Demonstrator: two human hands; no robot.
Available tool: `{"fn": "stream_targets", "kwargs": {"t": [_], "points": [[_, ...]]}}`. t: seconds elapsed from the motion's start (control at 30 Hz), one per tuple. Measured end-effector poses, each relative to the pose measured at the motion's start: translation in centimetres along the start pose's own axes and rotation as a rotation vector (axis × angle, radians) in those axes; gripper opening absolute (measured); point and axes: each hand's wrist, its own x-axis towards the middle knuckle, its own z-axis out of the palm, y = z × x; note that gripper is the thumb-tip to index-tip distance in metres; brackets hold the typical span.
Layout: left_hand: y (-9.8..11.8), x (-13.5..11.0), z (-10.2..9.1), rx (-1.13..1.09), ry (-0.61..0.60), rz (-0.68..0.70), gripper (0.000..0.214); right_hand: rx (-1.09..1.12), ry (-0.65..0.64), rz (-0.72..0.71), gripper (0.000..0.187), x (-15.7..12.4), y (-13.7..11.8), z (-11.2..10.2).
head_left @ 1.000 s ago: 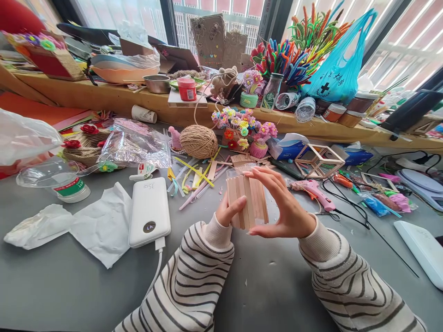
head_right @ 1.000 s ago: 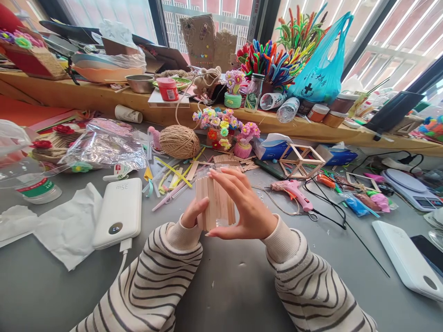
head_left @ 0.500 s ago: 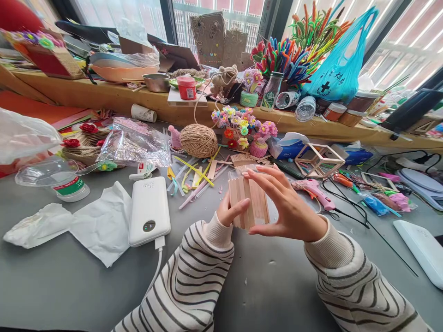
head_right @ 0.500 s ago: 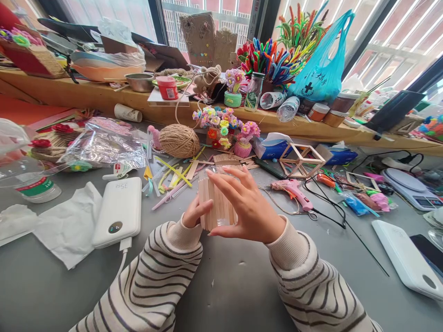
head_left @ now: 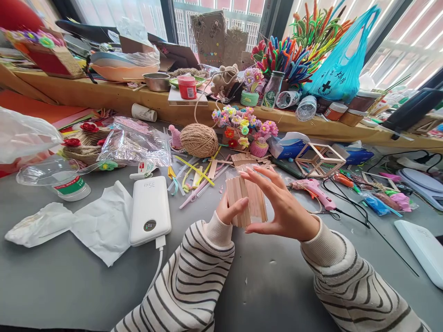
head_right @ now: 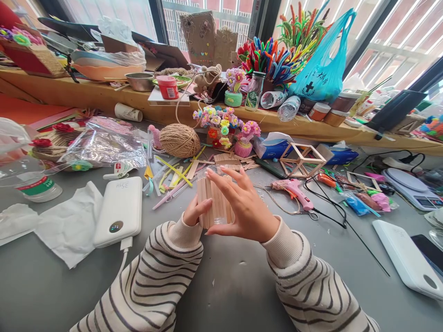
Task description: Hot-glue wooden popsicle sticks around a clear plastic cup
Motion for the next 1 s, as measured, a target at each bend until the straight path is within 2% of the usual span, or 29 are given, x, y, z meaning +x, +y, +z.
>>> {"fn": "stream_targets", "kwargs": {"t": [0.13, 0.23, 0.33, 0.4, 0.47, 0.57, 0.6, 0.77, 0.9, 1.0], "points": [[-0.2, 0.3, -0.2, 0.014, -0.005, 0.014, 0.056, 0.045, 0.033, -0.018, 0.101, 0.1, 0.1, -0.1], [-0.5, 0.6, -0.6, 0.056, 0.048, 0.032, 0.059, 0.104, 0.125, 0.01, 0.096, 0.1, 0.6, -0.5], [-0.6, 0.7, -1.1, 0.07, 0.206, 0.005, 0.065, 0.119, 0.274, 0.166, 0.066, 0.0, 2.2, -0.5], [-0.5, 0.7, -1.5, 0.041, 0.321, -0.013, 0.066, 0.055, 0.358, 0.308, 0.044, -0.2, 3.8, 0.0], [-0.3, 0.8, -1.8, -0.01, 0.411, 0.005, 0.066, -0.057, 0.286, 0.393, 0.032, -0.1, 5.6, 1.0], [0.0, 0.8, -1.9, -0.057, 0.504, 0.044, 0.068, -0.266, -0.013, 0.582, 0.028, 0.8, 7.7, 3.2], [0.0, 0.8, -1.9, -0.06, 0.522, 0.053, 0.069, -0.281, -0.057, 0.611, 0.028, 1.2, 8.1, 4.0], [0.2, 0.5, -1.5, -0.035, 0.56, 0.048, 0.066, -0.34, -0.136, 0.741, 0.029, 3.7, 9.6, 6.5], [0.3, 0.3, -1.5, -0.049, 0.52, 0.046, 0.067, -0.422, -0.132, 0.898, 0.035, 4.3, 11.0, 6.2], [0.4, 0.3, -1.5, -0.046, 0.514, 0.051, 0.068, -0.451, -0.168, 0.941, 0.034, 4.4, 11.7, 5.8]]}}
